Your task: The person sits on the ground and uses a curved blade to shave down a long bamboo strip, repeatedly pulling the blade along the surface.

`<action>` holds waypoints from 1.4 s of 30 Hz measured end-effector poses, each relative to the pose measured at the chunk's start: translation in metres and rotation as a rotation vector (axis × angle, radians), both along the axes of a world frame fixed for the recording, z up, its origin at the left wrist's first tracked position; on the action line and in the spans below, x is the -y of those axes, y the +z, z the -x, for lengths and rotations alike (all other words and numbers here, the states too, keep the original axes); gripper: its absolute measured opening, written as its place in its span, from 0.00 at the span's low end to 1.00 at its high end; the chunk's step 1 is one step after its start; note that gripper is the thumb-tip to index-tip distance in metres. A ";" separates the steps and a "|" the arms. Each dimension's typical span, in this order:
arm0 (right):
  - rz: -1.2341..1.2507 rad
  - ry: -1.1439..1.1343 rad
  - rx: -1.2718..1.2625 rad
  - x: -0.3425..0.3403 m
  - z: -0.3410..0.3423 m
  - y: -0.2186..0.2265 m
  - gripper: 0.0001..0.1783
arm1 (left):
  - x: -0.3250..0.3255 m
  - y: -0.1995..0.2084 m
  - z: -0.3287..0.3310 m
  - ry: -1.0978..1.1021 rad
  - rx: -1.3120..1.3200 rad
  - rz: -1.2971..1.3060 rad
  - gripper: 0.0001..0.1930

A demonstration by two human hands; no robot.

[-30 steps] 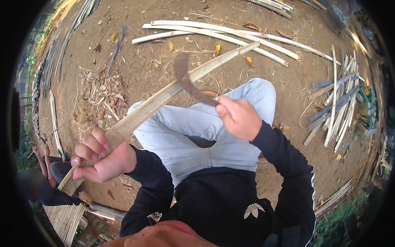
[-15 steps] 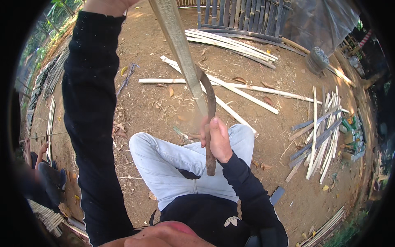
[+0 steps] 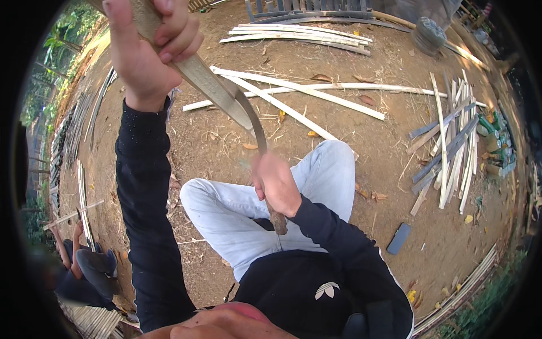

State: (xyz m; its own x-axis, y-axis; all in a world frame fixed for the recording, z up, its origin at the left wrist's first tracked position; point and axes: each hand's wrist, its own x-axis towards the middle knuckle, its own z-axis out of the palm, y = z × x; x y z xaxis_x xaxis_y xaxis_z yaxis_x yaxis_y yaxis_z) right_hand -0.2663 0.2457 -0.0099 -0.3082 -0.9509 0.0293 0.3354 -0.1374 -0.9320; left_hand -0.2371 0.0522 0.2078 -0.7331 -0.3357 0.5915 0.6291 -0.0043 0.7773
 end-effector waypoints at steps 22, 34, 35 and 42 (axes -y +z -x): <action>0.044 0.039 0.418 0.052 -0.019 -0.011 0.35 | 0.026 -0.045 -0.004 0.087 -0.040 0.021 0.28; 0.205 0.211 0.232 0.058 -0.037 0.005 0.40 | 0.029 -0.045 -0.041 0.884 -0.033 0.106 0.35; 0.199 0.209 0.279 0.059 -0.041 -0.002 0.39 | 0.027 -0.047 -0.041 0.911 -0.011 0.115 0.35; 0.245 0.225 0.270 0.060 -0.045 0.005 0.40 | 0.020 -0.044 -0.043 0.990 -0.007 0.104 0.35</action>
State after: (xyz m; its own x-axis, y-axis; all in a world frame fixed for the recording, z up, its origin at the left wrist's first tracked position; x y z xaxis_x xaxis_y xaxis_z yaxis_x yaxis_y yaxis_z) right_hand -0.2210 0.1853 -0.0047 -0.1218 -0.9702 0.2094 0.6101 -0.2396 -0.7552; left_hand -0.1942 0.0319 0.1640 -0.1468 -0.7406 0.6557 0.3165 0.5928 0.7405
